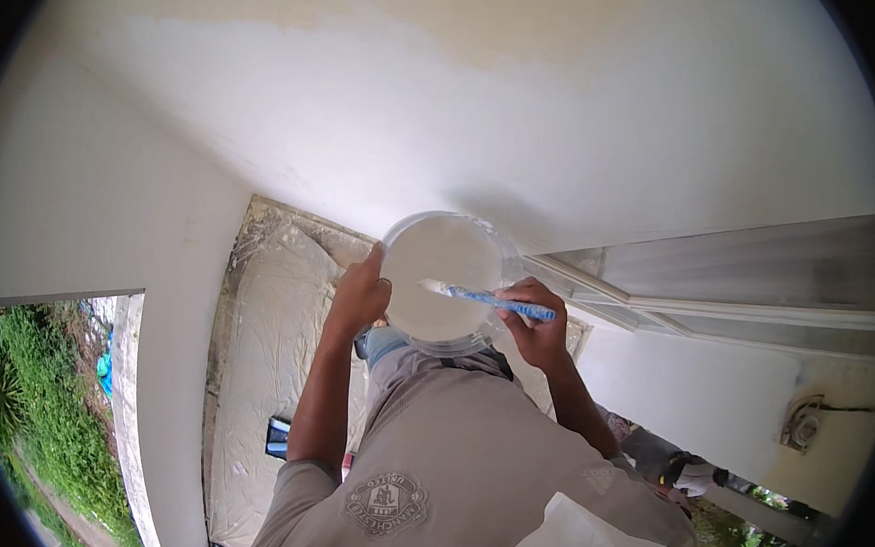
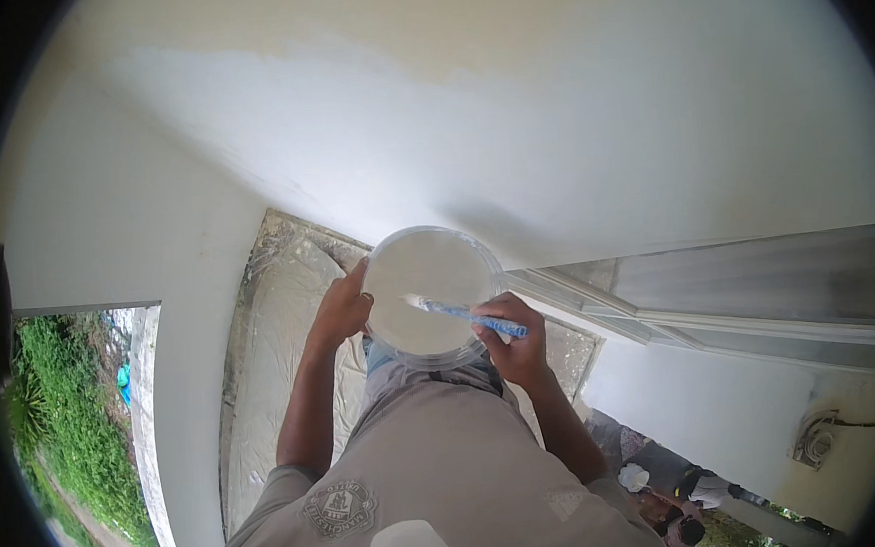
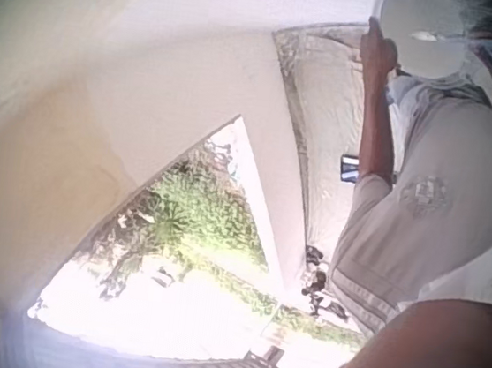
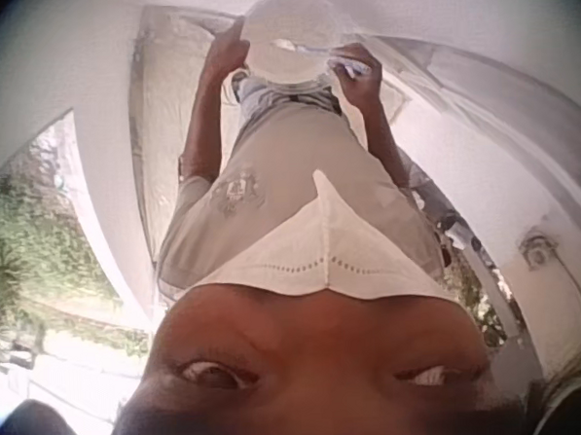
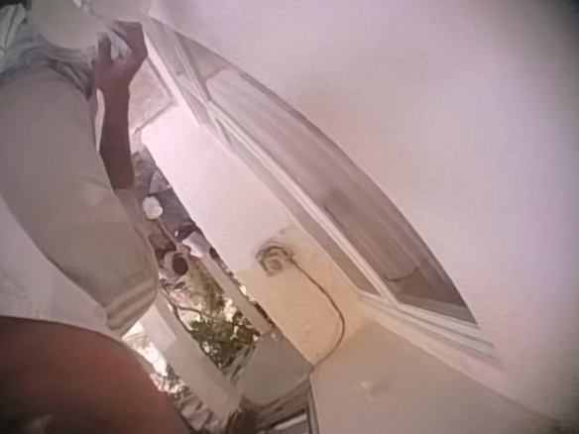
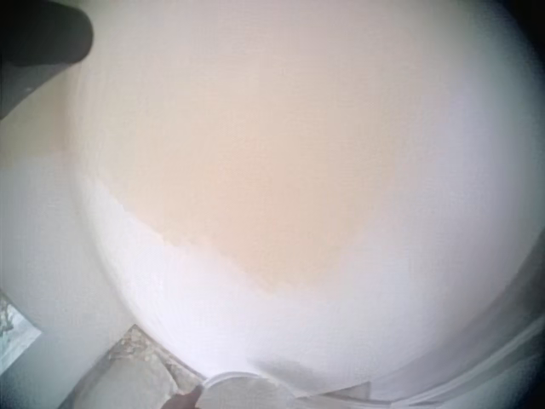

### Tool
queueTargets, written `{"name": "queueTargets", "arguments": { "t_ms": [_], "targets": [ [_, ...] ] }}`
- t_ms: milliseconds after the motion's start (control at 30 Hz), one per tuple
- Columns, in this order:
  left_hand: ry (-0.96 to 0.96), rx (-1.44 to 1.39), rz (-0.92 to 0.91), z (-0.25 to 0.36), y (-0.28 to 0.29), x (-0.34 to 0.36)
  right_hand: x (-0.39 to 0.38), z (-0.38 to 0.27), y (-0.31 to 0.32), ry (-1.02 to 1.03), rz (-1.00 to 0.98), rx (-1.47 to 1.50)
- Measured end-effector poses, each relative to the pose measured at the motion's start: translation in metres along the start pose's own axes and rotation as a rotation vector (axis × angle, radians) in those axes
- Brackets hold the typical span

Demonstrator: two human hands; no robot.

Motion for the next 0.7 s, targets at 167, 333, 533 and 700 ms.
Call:
{"name": "queueTargets", "arguments": {
  "t_ms": [167,333,533,700],
  "targets": [
    [0.145,-0.190,-0.039,0.022,0.005,0.000,0.017,-0.034,-0.009,0.104,-0.087,-0.209],
    [0.122,-0.133,-0.073,0.022,0.009,0.007,0.039,-0.065,0.012,0.177,-0.076,-0.127],
    [0.075,-0.089,-0.061,0.042,0.017,0.011,0.073,-0.107,0.043,0.282,-0.078,-0.217],
    [0.081,-0.094,-0.075,0.056,0.029,0.018,0.115,-0.160,0.081,0.471,0.118,-0.146]
  ]
}}
Point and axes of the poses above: each hand's wrist, its own x-axis towards the middle knuckle, its own y-axis out of the back of the hand, z = x × y, the point moved 5 cm from there along x, towards the middle knuckle, and after that the axes turned 14 degrees about -x, right-handed, at the moved point
